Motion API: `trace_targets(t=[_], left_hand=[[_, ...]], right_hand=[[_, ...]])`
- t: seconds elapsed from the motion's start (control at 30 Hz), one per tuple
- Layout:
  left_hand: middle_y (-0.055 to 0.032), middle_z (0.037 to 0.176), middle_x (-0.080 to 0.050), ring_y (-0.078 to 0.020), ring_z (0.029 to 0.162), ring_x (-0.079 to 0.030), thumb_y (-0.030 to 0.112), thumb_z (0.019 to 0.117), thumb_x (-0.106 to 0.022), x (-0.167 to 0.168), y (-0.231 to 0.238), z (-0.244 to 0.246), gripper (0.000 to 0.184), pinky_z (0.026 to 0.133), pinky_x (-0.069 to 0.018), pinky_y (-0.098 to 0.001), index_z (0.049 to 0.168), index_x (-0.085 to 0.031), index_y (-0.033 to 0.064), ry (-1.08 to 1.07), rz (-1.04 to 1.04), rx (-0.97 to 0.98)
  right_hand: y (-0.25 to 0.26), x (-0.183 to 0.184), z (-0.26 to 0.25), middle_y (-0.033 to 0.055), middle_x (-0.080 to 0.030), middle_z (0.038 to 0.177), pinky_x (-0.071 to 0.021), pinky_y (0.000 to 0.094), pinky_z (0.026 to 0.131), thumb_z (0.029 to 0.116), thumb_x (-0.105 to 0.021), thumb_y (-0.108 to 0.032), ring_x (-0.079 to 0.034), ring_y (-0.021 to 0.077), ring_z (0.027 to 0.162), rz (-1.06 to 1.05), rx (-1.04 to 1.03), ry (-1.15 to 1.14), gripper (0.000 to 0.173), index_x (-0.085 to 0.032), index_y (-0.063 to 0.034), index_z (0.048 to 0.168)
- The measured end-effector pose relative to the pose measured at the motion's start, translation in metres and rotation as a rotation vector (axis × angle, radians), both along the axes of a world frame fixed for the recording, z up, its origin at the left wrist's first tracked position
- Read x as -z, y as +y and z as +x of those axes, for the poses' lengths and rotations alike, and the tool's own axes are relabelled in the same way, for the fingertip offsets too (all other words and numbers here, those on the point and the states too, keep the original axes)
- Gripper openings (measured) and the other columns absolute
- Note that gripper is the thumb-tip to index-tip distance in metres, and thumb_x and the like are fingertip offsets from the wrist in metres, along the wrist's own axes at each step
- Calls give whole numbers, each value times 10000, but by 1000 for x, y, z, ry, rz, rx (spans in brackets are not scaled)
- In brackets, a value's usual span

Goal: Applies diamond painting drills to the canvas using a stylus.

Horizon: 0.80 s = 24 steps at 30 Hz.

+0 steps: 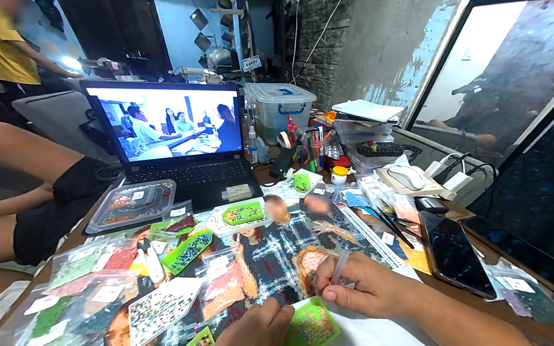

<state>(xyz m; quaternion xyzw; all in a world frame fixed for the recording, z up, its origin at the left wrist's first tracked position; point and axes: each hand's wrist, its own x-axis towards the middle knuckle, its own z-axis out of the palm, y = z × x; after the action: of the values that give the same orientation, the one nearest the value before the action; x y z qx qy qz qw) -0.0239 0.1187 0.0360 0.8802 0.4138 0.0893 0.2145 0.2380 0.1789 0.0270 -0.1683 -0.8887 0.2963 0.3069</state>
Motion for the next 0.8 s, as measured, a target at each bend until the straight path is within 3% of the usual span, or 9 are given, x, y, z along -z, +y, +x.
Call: trace_targets(t=[0.8], left_hand=[[-238, 1087, -667, -418, 975, -677, 347, 939, -729, 1, 0, 0, 535, 765, -571, -531, 1308, -654, -32, -7, 7, 4]], right_hand=[[-1, 0, 0, 103, -663, 878, -507, 169, 724, 1097, -483, -255, -625, 54, 782, -5, 2, -11, 285, -597, 2, 1051]])
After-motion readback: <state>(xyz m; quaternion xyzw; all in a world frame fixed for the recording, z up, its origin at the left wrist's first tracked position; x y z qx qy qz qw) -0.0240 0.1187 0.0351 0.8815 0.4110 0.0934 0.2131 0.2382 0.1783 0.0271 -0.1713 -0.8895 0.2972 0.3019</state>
